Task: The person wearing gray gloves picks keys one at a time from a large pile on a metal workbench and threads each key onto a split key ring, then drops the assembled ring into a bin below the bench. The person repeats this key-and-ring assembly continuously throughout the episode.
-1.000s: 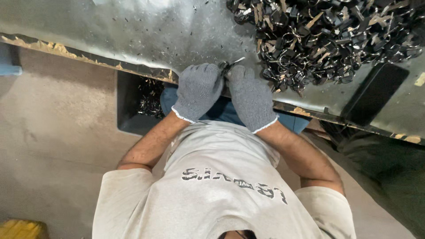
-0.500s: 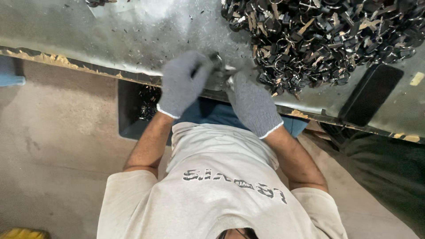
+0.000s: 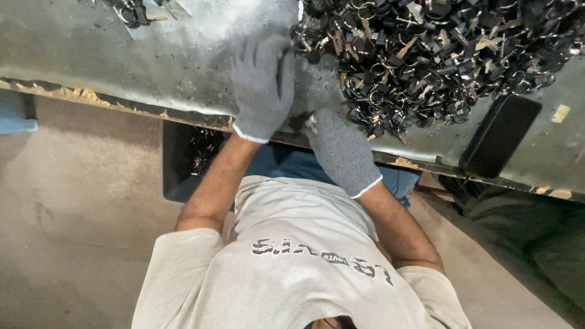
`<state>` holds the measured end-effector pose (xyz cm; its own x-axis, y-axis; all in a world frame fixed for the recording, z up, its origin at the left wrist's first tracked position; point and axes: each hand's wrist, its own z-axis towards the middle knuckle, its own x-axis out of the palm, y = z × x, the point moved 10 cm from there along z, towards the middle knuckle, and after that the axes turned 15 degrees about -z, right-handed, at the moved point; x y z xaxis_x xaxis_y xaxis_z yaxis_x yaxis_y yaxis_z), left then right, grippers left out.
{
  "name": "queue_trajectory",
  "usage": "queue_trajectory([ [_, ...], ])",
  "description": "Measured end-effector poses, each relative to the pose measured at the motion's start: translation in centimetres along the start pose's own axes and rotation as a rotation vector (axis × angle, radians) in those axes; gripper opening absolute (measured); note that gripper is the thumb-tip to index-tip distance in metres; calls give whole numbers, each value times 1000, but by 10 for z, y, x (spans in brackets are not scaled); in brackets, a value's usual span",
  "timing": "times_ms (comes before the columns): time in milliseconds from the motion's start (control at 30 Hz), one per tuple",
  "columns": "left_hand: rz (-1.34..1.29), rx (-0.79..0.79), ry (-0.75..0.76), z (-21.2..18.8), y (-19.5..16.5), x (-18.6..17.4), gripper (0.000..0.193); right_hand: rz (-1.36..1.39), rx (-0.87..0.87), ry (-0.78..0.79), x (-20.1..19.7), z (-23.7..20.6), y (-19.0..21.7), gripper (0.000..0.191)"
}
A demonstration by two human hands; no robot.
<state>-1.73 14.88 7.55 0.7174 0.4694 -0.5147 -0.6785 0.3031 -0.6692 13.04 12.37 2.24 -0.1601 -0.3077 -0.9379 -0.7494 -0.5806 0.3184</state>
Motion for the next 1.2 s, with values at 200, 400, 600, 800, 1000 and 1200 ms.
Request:
queue_trajectory([
  [200, 29, -87, 385, -38, -18, 23, 22, -40, 10, 62, 9, -4, -2, 34],
  [400, -98, -424, 537, -46, 21, 6, 39, -75, -32, 49, -2, -11, 7, 30],
  [600, -57, 74, 436, -17, -15, 16, 61, -120, -97, -27, -11, -4, 14, 42],
  [800, 5, 36, 404, -40, -15, 17, 59, -19, -40, 89, 3, -5, 0, 42],
  [1000, -186, -294, 316, -48, 3, 2, 47, -44, -77, 98, 5, -6, 8, 38],
  [1200, -152, -209, 419, -45, -14, 7, 29, -64, 170, 46, -3, 0, -19, 35],
])
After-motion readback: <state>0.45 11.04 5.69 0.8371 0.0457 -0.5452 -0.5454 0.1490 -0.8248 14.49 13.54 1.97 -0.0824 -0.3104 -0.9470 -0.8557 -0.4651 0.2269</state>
